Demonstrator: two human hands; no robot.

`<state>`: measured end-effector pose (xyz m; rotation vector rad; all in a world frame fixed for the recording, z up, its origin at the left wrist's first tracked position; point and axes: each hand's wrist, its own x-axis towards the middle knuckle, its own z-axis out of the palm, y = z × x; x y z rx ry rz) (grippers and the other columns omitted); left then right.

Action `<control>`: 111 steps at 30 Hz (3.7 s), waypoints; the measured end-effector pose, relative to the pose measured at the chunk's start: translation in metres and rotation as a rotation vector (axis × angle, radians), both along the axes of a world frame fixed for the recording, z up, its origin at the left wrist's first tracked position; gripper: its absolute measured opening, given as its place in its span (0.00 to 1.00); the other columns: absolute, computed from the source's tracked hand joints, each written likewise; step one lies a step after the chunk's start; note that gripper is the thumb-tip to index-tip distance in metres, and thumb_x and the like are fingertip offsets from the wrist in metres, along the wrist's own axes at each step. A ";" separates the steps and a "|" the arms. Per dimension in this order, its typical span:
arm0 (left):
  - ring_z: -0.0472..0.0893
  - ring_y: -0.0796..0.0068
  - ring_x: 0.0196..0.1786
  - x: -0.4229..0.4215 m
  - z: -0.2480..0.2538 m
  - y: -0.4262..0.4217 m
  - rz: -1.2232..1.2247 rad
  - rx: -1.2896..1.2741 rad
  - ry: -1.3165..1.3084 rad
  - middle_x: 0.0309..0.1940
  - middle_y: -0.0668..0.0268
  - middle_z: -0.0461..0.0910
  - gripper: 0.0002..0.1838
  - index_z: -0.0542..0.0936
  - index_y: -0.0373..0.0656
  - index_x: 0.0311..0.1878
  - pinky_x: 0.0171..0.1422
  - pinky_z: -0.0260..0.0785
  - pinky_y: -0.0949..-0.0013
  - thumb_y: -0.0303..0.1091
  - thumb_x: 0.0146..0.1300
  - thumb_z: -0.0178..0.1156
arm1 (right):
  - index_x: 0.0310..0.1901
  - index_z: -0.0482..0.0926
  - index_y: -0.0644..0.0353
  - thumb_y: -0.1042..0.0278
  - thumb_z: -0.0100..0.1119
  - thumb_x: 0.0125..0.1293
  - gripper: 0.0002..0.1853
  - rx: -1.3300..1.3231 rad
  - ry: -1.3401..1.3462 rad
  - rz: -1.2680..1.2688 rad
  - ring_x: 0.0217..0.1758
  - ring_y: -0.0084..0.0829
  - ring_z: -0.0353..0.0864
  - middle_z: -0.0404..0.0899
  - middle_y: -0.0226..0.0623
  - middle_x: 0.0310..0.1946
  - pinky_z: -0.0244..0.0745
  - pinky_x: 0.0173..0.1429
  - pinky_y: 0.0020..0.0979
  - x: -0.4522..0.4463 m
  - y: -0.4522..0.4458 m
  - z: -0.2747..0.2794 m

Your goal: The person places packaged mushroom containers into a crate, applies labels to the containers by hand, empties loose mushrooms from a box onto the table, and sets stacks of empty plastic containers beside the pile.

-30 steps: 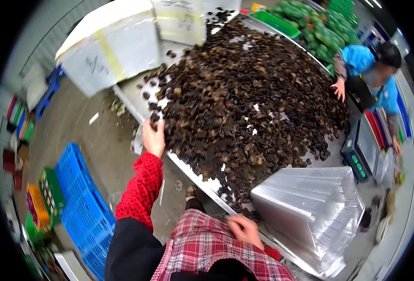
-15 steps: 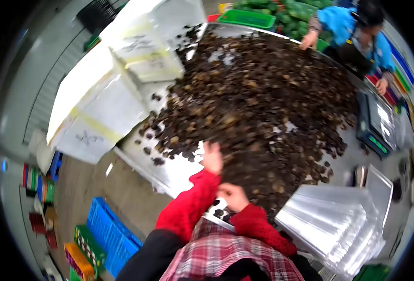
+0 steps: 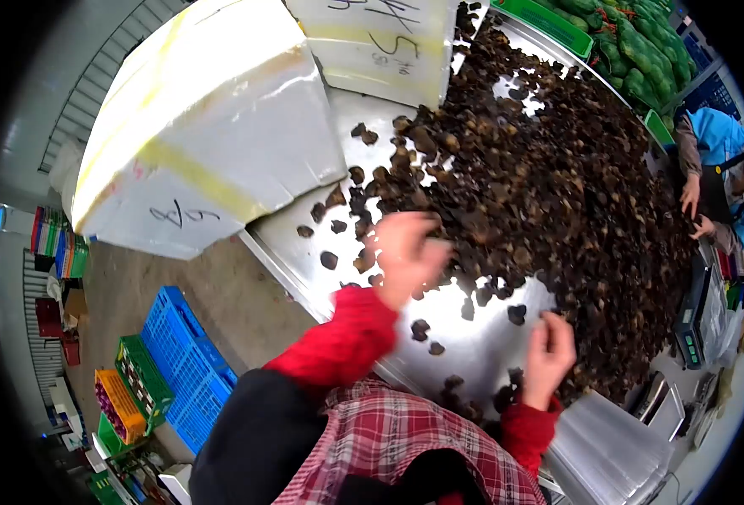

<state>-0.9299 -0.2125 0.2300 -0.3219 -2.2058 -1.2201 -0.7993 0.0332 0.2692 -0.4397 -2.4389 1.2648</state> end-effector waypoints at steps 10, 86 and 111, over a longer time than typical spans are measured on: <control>0.71 0.47 0.64 -0.042 -0.110 -0.151 0.127 -0.286 -0.254 0.61 0.45 0.72 0.30 0.71 0.35 0.63 0.71 0.60 0.54 0.35 0.59 0.65 | 0.40 0.82 0.58 0.71 0.58 0.55 0.11 0.360 0.300 0.988 0.59 0.38 0.75 0.80 0.36 0.45 0.61 0.69 0.52 -0.086 -0.263 -0.128; 0.76 0.70 0.45 0.025 0.288 0.015 -0.303 0.503 0.409 0.43 0.61 0.76 0.23 0.71 0.30 0.56 0.53 0.68 0.69 0.44 0.72 0.53 | 0.54 0.81 0.55 0.58 0.74 0.55 0.25 -1.210 1.276 0.655 0.59 0.38 0.79 0.82 0.35 0.55 0.71 0.69 0.46 -0.031 0.082 0.288; 0.76 0.63 0.54 0.538 -0.028 -0.328 0.884 1.227 -0.227 0.54 0.56 0.77 0.32 0.71 0.40 0.63 0.59 0.70 0.58 0.57 0.69 0.51 | 0.19 0.73 0.60 0.59 0.56 0.44 0.12 -0.192 1.519 1.294 0.23 0.39 0.70 0.71 0.38 0.18 0.65 0.43 0.50 0.342 -0.446 0.175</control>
